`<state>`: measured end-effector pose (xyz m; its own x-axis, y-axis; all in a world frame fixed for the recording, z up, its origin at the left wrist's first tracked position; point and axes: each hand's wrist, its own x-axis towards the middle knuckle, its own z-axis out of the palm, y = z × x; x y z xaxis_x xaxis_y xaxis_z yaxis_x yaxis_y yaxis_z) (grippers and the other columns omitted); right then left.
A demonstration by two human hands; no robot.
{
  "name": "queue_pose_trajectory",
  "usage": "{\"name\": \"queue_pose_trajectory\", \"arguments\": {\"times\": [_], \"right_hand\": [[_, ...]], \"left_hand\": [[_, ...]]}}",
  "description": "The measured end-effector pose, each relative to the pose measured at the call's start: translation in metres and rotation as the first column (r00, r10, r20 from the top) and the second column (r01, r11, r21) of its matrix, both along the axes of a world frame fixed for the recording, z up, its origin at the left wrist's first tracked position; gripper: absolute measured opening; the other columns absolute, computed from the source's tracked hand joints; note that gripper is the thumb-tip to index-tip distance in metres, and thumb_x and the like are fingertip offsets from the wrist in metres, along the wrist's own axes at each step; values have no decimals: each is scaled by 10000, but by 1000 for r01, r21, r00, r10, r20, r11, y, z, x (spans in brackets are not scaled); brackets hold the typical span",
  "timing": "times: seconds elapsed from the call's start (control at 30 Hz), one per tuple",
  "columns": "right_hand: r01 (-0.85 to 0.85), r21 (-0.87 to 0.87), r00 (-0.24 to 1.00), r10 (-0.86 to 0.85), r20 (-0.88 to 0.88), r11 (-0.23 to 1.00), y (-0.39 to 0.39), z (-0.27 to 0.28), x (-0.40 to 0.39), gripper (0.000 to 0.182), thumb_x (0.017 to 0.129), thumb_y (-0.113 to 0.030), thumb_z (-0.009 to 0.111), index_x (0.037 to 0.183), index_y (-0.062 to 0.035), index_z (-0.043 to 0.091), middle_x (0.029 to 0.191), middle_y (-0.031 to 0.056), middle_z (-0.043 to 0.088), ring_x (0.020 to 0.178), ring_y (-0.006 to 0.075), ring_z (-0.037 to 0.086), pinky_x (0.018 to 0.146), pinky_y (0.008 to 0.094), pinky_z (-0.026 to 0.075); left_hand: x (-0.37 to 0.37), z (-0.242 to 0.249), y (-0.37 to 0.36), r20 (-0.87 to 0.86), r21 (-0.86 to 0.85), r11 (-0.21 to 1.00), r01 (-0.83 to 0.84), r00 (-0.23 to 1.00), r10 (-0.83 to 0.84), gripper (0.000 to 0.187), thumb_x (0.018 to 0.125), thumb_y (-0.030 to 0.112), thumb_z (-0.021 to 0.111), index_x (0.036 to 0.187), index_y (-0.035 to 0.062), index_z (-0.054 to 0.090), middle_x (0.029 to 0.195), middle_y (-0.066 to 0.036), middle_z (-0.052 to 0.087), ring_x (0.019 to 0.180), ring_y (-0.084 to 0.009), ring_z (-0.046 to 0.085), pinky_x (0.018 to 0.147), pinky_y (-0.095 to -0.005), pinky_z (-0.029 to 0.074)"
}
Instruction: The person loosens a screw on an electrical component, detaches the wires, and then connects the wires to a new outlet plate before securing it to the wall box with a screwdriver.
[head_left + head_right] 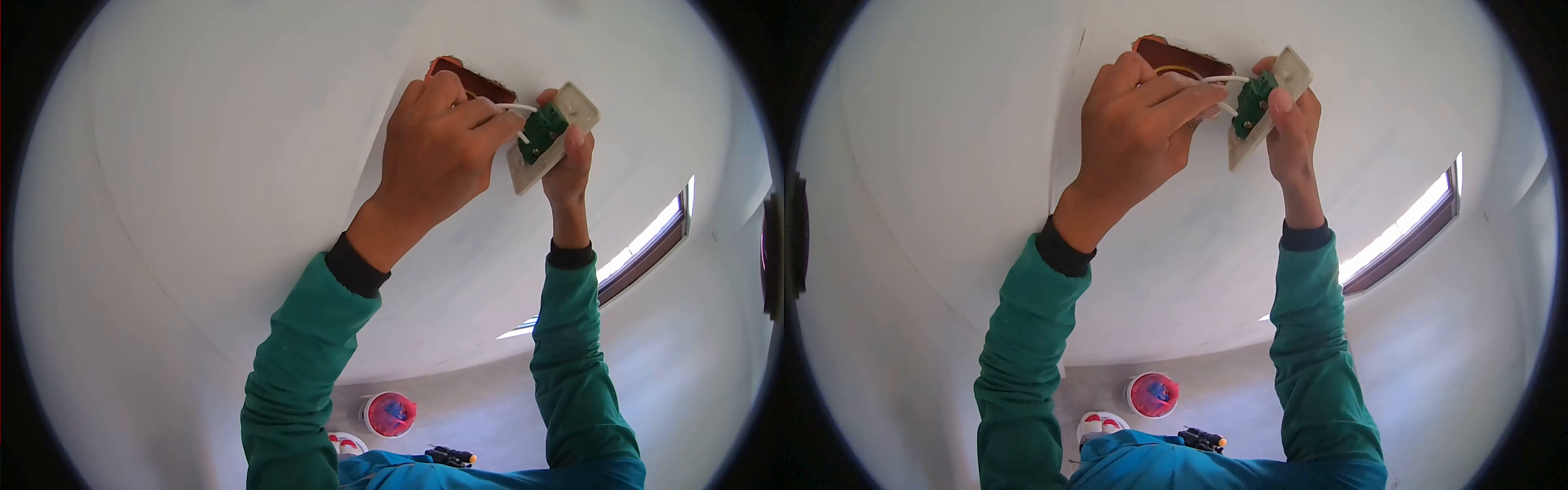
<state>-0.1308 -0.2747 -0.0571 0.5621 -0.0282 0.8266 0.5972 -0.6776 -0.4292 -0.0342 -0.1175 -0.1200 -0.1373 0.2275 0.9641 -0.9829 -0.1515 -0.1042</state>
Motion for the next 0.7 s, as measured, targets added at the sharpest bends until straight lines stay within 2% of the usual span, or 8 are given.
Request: {"name": "queue_pose_trajectory", "arguments": {"times": [0.17, 0.23, 0.47, 0.53, 0.67, 0.7], "right_hand": [[5, -21, 1000, -5, 0, 1000, 3, -2, 1, 734, 805, -638, 565, 1148, 9, 512, 937, 63, 533, 856, 136, 525, 722, 271, 441], [5, -26, 1000, -5, 2, 1000, 3, -2, 1, 752, 800, -650, 567, 1156, 9, 505, 942, 66, 533, 855, 136, 528, 723, 272, 445], [31, -108, 999, -30, 18, 994, 1, -1, 0, 831, 767, -707, 574, 1167, 16, 494, 958, 68, 530, 891, 138, 537, 734, 264, 447], [40, -104, 999, -39, 12, 994, 1, 0, -1, 841, 761, -715, 574, 1169, 16, 493, 961, 68, 531, 898, 139, 537, 741, 263, 445], [41, -105, 999, -38, 34, 994, 0, 0, 1, 847, 753, -719, 581, 1170, 14, 495, 970, 68, 532, 904, 139, 532, 757, 262, 439], [42, -103, 999, -39, 33, 994, 1, 1, -1, 847, 753, -719, 581, 1170, 14, 495, 970, 68, 532, 904, 139, 532, 757, 262, 439]], "left_hand": [[3, -3, 4, -72, 8, 999, 39, 997, -38, 301, 642, 88, 807, 927, 148, 734, 853, 26, 675, 762, -182, 515, 695, -304, 454], [1, -3, 6, -123, 61, 995, 78, 990, -70, 304, 641, 94, 817, 925, 139, 720, 848, 17, 675, 785, -190, 527, 697, -304, 463], [3, -5, -3, -146, -2, 999, 54, 988, -54, 286, 643, 109, 825, 900, 143, 703, 840, 18, 659, 791, -199, 534, 686, -295, 464], [-1, -5, -1, -243, 10, 991, 135, 962, -129, 270, 651, 119, 820, 898, 150, 714, 841, 21, 653, 787, -197, 523, 681, -303, 458], [0, -3, -2, -128, -16, 994, 109, 986, -110, 210, 683, 103, 792, 876, 156, 729, 847, 25, 653, 792, -191, 515, 691, -307, 453], [-1, 0, -4, -71, -21, 998, 56, 996, -57, 196, 686, 82, 774, 862, 159, 735, 844, 33, 649, 794, -188, 511, 694, -309, 449]]}}
